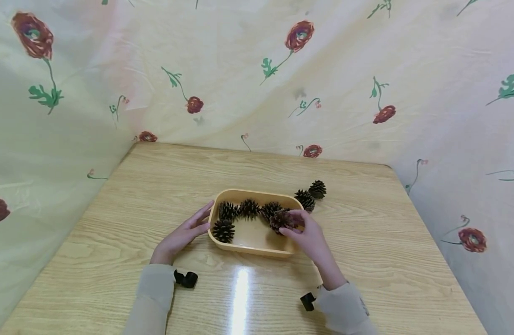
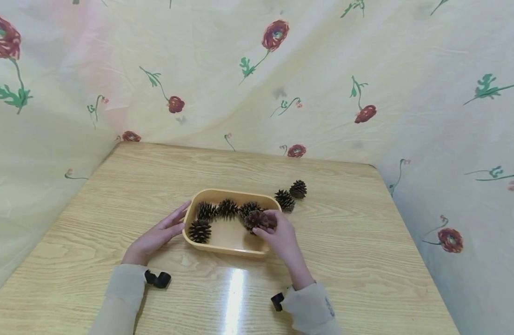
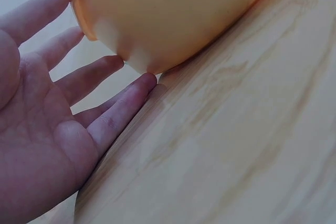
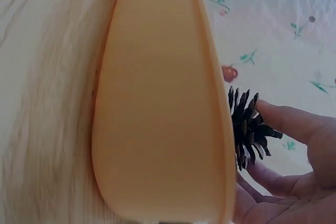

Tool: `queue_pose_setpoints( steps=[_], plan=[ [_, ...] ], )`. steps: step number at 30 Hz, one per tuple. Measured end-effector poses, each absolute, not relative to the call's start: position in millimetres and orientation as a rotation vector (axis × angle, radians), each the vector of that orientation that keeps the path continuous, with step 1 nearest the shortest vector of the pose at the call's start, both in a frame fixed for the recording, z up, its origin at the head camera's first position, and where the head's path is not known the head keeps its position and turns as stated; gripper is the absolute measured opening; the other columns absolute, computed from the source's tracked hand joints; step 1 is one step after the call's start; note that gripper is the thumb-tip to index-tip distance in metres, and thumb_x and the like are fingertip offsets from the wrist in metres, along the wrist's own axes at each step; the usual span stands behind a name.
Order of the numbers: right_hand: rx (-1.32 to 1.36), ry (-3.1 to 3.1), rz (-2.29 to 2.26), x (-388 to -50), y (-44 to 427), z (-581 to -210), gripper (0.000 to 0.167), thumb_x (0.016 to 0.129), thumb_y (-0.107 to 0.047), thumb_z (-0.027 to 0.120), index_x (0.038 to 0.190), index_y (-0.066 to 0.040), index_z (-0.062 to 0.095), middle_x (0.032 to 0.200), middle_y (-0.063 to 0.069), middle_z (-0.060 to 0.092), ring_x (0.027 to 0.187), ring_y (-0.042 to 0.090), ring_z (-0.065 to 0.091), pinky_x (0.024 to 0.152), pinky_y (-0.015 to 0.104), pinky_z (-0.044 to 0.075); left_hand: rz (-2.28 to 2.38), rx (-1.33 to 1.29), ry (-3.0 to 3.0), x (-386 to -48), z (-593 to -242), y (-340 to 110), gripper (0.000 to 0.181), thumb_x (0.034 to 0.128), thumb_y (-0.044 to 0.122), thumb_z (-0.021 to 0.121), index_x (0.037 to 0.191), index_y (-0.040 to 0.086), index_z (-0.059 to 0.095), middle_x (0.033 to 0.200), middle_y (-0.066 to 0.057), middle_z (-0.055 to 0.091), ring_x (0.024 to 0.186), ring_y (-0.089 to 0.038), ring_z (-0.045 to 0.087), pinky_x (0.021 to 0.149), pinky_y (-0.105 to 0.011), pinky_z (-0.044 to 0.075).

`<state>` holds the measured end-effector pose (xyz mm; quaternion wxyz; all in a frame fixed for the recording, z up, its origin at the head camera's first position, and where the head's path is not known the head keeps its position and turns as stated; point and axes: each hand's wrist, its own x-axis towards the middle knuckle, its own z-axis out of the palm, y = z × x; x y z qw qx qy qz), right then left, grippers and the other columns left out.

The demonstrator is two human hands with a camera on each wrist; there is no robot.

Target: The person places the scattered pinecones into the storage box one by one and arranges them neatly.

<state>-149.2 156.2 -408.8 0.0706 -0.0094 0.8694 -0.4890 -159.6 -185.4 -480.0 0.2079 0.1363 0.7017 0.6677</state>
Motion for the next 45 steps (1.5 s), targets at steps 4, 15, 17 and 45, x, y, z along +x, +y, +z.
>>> queue_pose_setpoints(
  steps=[4,15,17,45],
  plan=[
    [-0.075,2.638,-1.416,-151,142,-414,0.05,0.083,-0.013,0.075,0.127,-0.001,0.054,0.123,0.019,0.061,0.115,0.032,0.058,0.096,0.041,0.053,1.854,0.393,1.965,-161,-482,-186,0.065,0.1021,0.023,0.049,0.156,0.033,0.015,0.162,-0.014,0.015,0.148,-0.039,0.017,0.119,-0.059,0.014],
    [-0.12,2.602,-1.34,-150,112,-421,0.051,0.081,-0.015,0.078,0.126,-0.005,0.056,0.122,0.016,0.062,0.108,0.032,0.064,0.089,0.038,0.056,1.871,0.477,1.946,-162,-482,-187,0.07,0.1008,0.015,0.051,0.157,0.027,0.011,0.161,-0.02,0.014,0.145,-0.045,0.022,0.116,-0.059,0.021],
    [-0.133,2.584,-1.354,-150,109,-422,0.051,0.081,-0.014,0.078,0.126,-0.004,0.056,0.123,0.018,0.062,0.11,0.035,0.064,0.088,0.038,0.057,1.882,0.487,1.923,-163,-482,-187,0.072,0.0998,0.013,0.052,0.157,0.027,0.01,0.161,-0.02,0.014,0.144,-0.045,0.023,0.115,-0.057,0.023],
    [-0.349,2.639,-1.069,-152,84,-431,0.049,0.078,-0.023,0.081,0.118,-0.004,0.06,0.116,0.015,0.065,0.108,0.032,0.062,0.093,0.046,0.051,1.884,0.471,1.91,-162,-485,-186,0.074,0.099,0.014,0.054,0.157,0.027,0.01,0.162,-0.019,0.011,0.146,-0.045,0.019,0.116,-0.059,0.022]
  ],
)
